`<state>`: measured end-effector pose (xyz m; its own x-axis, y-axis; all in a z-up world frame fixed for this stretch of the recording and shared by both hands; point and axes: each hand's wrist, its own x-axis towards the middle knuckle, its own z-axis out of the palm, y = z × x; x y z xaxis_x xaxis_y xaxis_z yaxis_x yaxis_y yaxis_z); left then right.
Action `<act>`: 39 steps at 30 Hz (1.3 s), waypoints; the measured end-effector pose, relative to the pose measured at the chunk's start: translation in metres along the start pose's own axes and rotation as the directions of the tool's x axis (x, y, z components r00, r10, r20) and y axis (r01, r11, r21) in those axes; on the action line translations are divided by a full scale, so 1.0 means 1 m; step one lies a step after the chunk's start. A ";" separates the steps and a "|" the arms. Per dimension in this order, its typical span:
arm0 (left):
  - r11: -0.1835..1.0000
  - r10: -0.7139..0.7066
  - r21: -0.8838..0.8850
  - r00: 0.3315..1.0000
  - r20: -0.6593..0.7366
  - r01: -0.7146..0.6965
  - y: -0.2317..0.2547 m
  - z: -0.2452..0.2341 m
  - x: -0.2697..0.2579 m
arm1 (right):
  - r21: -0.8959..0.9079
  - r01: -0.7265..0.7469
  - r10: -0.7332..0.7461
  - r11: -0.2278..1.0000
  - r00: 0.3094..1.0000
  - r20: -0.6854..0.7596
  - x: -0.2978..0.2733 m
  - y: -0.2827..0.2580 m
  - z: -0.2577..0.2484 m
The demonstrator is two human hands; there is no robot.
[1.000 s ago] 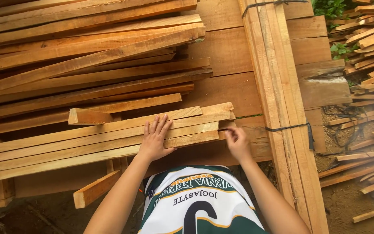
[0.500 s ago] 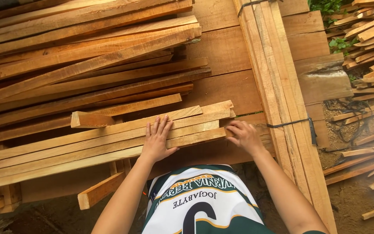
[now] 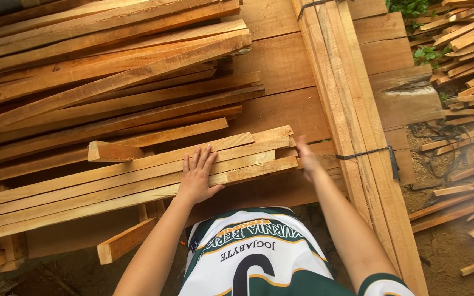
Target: Arranging and aligning thin wooden planks on a rack.
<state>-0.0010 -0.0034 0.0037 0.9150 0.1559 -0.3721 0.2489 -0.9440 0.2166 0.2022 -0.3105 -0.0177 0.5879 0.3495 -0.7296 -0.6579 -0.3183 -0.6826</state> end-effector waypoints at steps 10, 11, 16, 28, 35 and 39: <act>1.000 0.008 -0.028 1.000 0.021 -0.008 -0.004 -0.002 -0.002 | -0.035 -0.094 0.094 0.995 0.995 -0.023 -0.010 -0.015 0.016; 1.000 0.014 -0.016 1.000 0.022 -0.014 -0.004 -0.001 -0.002 | 0.007 -0.053 0.053 0.999 0.999 0.003 -0.005 -0.008 0.014; 1.000 0.010 0.015 0.998 0.055 -0.011 -0.003 -0.005 -0.003 | 0.108 0.002 -0.012 0.994 0.995 0.097 0.036 0.014 -0.016; 1.000 0.018 0.014 0.999 0.041 -0.019 -0.004 0.003 -0.002 | 0.063 0.048 -0.056 0.997 0.989 0.134 0.067 -0.011 -0.001; 0.996 0.000 -0.093 0.988 -0.153 -0.014 -0.004 0.005 0.008 | -0.093 0.306 -0.305 0.947 0.952 0.025 0.081 0.008 0.009; 0.972 -0.160 -0.208 0.949 -0.273 0.104 -0.012 0.003 0.031 | -0.111 0.335 -0.334 0.936 0.942 0.028 0.102 0.013 0.004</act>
<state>0.0236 0.0117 -0.0135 0.9147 0.3785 -0.1417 0.4038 -0.8411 0.3598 0.2514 -0.2757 -0.1010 0.7605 0.4599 -0.4583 -0.3664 -0.2787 -0.8877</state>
